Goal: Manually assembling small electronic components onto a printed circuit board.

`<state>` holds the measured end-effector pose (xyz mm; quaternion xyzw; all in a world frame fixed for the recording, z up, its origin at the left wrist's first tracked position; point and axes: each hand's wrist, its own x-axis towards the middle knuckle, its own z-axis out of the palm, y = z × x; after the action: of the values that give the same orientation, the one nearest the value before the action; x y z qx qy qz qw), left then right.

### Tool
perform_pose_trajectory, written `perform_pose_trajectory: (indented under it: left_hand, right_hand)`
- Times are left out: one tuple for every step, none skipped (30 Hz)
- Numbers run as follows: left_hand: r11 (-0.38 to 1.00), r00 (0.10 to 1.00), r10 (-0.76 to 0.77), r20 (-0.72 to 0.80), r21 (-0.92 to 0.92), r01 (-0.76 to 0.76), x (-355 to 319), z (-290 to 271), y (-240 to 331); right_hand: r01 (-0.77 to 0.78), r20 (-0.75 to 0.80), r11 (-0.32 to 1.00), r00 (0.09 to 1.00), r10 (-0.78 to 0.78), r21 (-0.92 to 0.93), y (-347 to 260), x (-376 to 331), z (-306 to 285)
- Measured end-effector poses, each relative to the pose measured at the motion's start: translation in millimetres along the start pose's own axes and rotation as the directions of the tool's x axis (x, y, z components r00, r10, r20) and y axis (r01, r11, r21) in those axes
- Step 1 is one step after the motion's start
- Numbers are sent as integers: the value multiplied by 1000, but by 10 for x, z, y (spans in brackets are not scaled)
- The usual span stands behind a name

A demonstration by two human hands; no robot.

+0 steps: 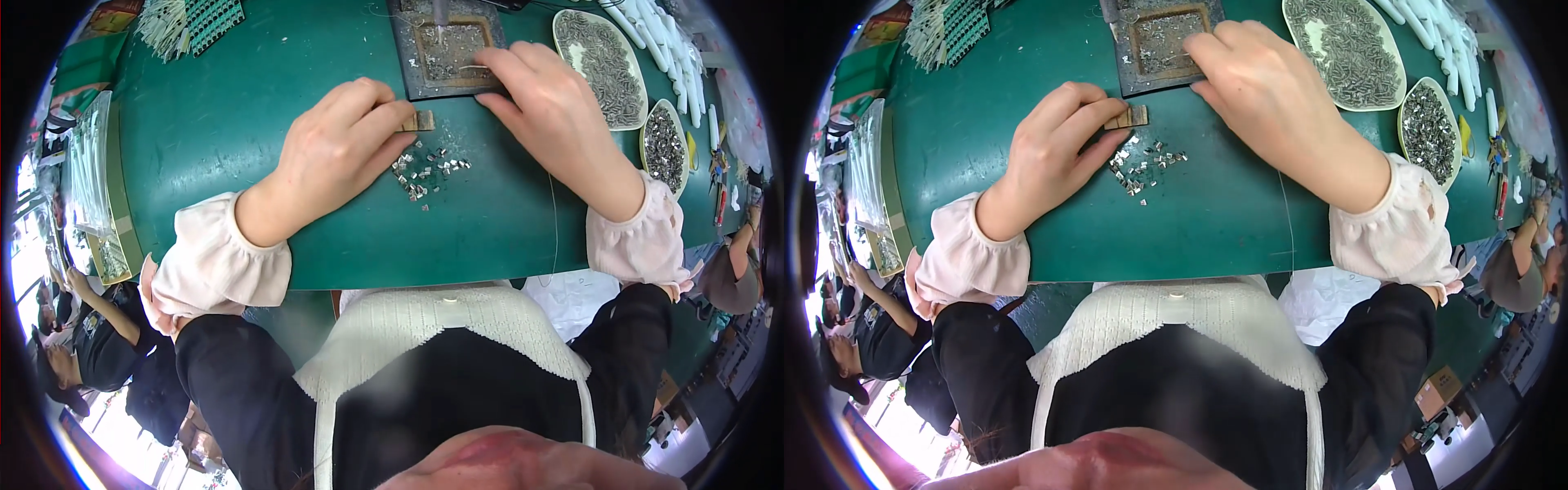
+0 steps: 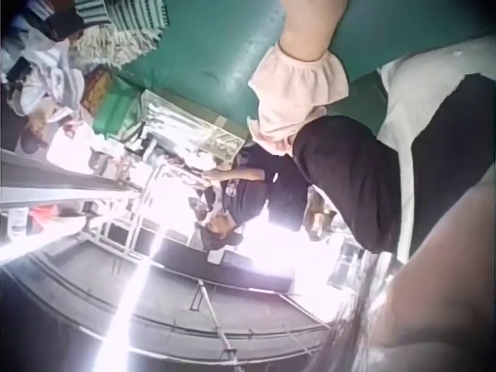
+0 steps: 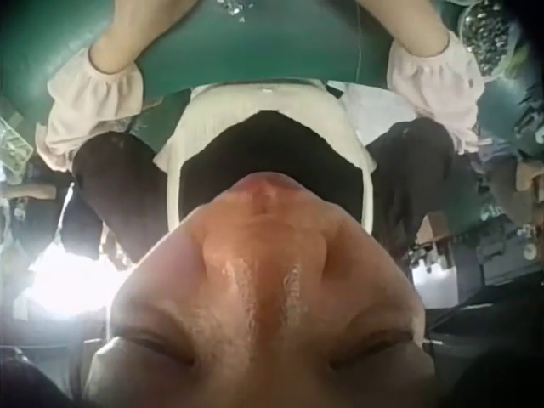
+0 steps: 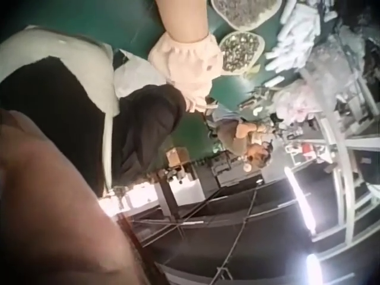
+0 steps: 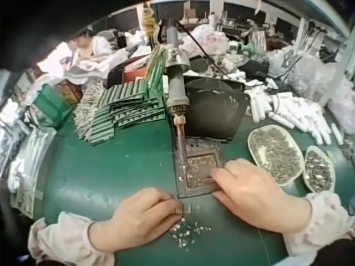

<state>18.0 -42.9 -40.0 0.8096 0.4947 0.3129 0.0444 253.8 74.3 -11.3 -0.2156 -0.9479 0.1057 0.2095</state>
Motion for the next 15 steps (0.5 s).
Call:
perform_pose_trajectory:
  left_hand:
    - [1000, 1000, -3, 2, -4, 3, -17, -13, 3]
    - [1000, 1000, -3, 2, -16, 3, -36, -27, -1]
    - [1000, 1000, 2, 0, -28, -2, -34, -32, -13]
    - [999, 1000, 2, -2, -32, -2, -26, -35, -18]
    - [999, 1000, -1, 1, -40, 1, -15, -41, -23]
    - [999, 1000, -9, 5, -45, 9, -24, -47, -18]
    - [999, 1000, -14, 2, -47, 14, -25, -48, -19]
    - [999, 1000, -10, 2, -53, 10, -19, -48, -26]
    - [998, 1000, -4, 2, -60, 4, -25, -45, -35]
    - [998, 1000, -6, 2, -61, 6, -35, -47, -36]
    - [998, 1000, -2, 5, -59, 2, -43, -50, -35]
    - [998, 1000, 4, 6, -56, -3, -44, -42, -46]
    - [999, 1000, 4, 4, -54, -4, -46, -30, -52]
    - [999, 1000, 3, -8, -47, -3, -49, -16, -51]
    - [999, 1000, 3, -16, -48, -4, -39, -3, -43]
  right_hand:
    - [35, 6, 999, 999, -35, -16, 45, -5, 27]
    - [71, 12, 997, 997, -71, -33, 76, -11, 51]
    - [70, 16, 997, 997, -69, -35, 94, 0, 70]
    - [99, 8, 994, 995, -99, -38, 95, 22, 94]
    - [129, 1, 991, 992, -129, -41, 102, 36, 104]
    - [132, 7, 990, 991, -132, -39, 109, 39, 113]
    - [136, -16, 990, 991, -136, -41, 118, 40, 118]
    - [139, -39, 989, 989, -141, -43, 121, 41, 121]
    - [140, -36, 989, 989, -142, -42, 117, 34, 135]
    - [132, -52, 990, 990, -134, -41, 113, 29, 148]
    - [124, -69, 991, 990, -126, -41, 104, 28, 163]
    - [126, -69, 991, 989, -129, -43, 85, 42, 190]
    - [125, -50, 992, 991, -125, -3, 46, 60, 220]
    - [123, -32, 992, 992, -122, 36, 21, 72, 242]
    - [118, -30, 992, 993, -117, 34, 15, 70, 238]
